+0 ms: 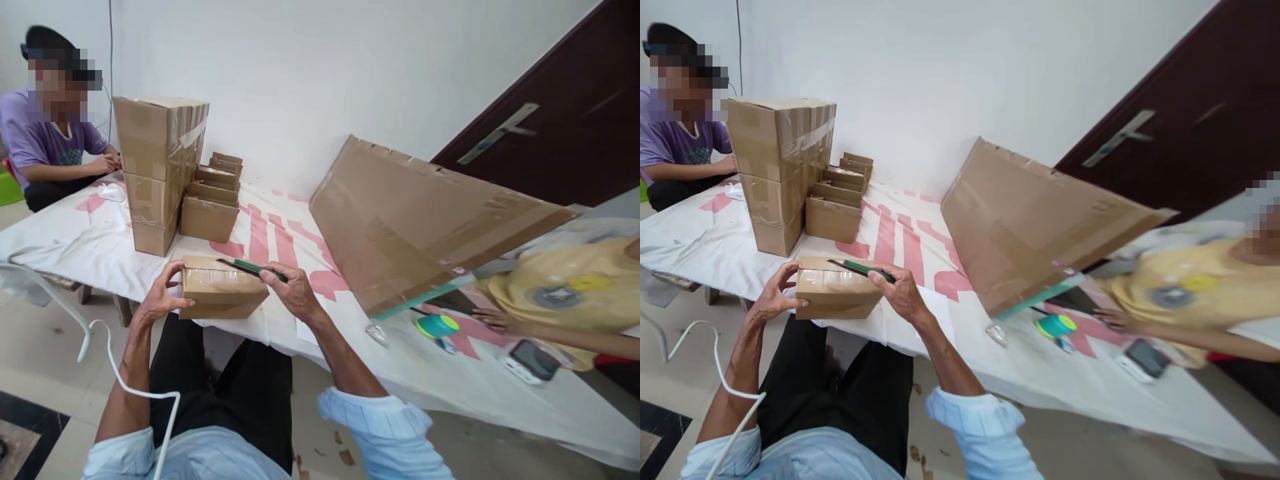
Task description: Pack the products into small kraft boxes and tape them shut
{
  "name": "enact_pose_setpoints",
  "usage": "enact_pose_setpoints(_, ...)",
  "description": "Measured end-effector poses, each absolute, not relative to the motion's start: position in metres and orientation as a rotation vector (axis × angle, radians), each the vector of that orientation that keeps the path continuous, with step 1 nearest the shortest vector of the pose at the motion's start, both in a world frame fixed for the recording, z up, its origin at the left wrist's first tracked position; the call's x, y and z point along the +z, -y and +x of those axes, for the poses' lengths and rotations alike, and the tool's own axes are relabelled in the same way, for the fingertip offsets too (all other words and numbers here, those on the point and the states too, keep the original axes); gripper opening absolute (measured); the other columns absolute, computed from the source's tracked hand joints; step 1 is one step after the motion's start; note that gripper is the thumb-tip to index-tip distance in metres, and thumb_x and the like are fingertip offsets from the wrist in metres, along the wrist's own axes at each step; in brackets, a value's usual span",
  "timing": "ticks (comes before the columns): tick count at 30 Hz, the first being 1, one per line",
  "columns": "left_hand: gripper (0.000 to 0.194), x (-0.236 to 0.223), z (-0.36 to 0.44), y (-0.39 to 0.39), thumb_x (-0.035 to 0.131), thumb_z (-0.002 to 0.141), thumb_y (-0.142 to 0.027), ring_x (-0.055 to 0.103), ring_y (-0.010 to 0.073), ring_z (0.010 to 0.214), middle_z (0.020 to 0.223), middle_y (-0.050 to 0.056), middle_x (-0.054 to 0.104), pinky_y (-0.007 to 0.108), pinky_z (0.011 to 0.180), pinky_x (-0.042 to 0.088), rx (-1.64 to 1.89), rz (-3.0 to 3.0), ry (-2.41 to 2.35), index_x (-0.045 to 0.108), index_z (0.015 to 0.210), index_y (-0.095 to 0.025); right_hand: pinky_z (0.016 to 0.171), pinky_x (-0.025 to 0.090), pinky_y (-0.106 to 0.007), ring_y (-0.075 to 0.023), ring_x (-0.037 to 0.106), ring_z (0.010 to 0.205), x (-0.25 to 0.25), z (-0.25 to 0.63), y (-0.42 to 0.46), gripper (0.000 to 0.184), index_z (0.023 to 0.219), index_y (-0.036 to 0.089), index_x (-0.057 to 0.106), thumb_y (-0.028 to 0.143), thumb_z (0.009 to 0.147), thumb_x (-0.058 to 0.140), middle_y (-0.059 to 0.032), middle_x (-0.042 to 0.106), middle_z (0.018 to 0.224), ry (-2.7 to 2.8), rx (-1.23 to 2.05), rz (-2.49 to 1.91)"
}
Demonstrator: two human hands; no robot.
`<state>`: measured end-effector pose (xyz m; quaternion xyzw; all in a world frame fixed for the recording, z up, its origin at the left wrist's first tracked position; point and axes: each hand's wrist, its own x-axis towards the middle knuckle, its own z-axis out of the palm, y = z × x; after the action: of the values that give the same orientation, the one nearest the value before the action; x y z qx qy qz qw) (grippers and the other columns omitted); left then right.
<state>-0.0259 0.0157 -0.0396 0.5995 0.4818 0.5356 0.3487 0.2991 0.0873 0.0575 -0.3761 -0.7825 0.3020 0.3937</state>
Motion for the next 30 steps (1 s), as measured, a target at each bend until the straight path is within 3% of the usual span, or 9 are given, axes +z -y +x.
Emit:
enact_pose_setpoints(11, 0.088, -0.038, -0.022, -0.009, 0.096, 0.064, -0.034, 0.048, 0.0391, 0.15, 0.161, 0.012, 0.046, 0.05, 0.107, 0.054, 1.411, 1.601, -1.255, 0.058, 0.143, -0.032, 0.073, 0.053, -0.032, -0.0189, 0.069, 0.076, 0.088, 0.257, -0.109, 0.027, 0.094, 0.02, 0.083, 0.042, 0.097, 0.067, -0.0049, 0.079, 0.086, 2.349, 0.646, -0.659)
enact_pose_setpoints(18, 0.086, -0.038, -0.02, -0.007, 0.096, 0.065, -0.034, 0.049, 0.0376, 0.149, 0.159, 0.011, 0.047, 0.05, 0.108, 0.055, 1.396, 1.621, -1.259, 0.058, 0.142, -0.032, 0.078, 0.051, -0.032, -0.0206, 0.071, 0.084, 0.103, 0.242, -0.111, 0.024, 0.099, 0.02, 0.084, 0.036, 0.1, 0.066, -0.0077, 0.081, 0.094, 2.527, 0.513, -0.564)
enact_pose_setpoints(24, 0.084, -0.036, -0.02, -0.008, 0.096, 0.065, -0.035, 0.048, 0.0377, 0.149, 0.159, 0.01, 0.047, 0.049, 0.107, 0.056, 1.37, 1.636, -1.265, 0.058, 0.141, -0.032, 0.074, 0.044, -0.03, -0.0188, 0.067, 0.081, 0.113, 0.224, -0.119, 0.023, 0.097, 0.02, 0.083, 0.035, 0.1, 0.066, -0.0069, 0.08, 0.094, 2.704, 0.253, -0.57)
enact_pose_setpoints(30, 0.088, -0.038, -0.023, -0.01, 0.097, 0.065, -0.037, 0.049, 0.0384, 0.149, 0.161, 0.012, 0.047, 0.05, 0.108, 0.055, 1.361, 1.619, -1.269, 0.057, 0.144, -0.033, 0.069, 0.041, -0.028, -0.0163, 0.063, 0.074, 0.122, 0.225, -0.131, 0.03, 0.095, 0.025, 0.084, 0.045, 0.1, 0.064, -0.0021, 0.078, 0.085, 2.763, 0.364, -0.637)
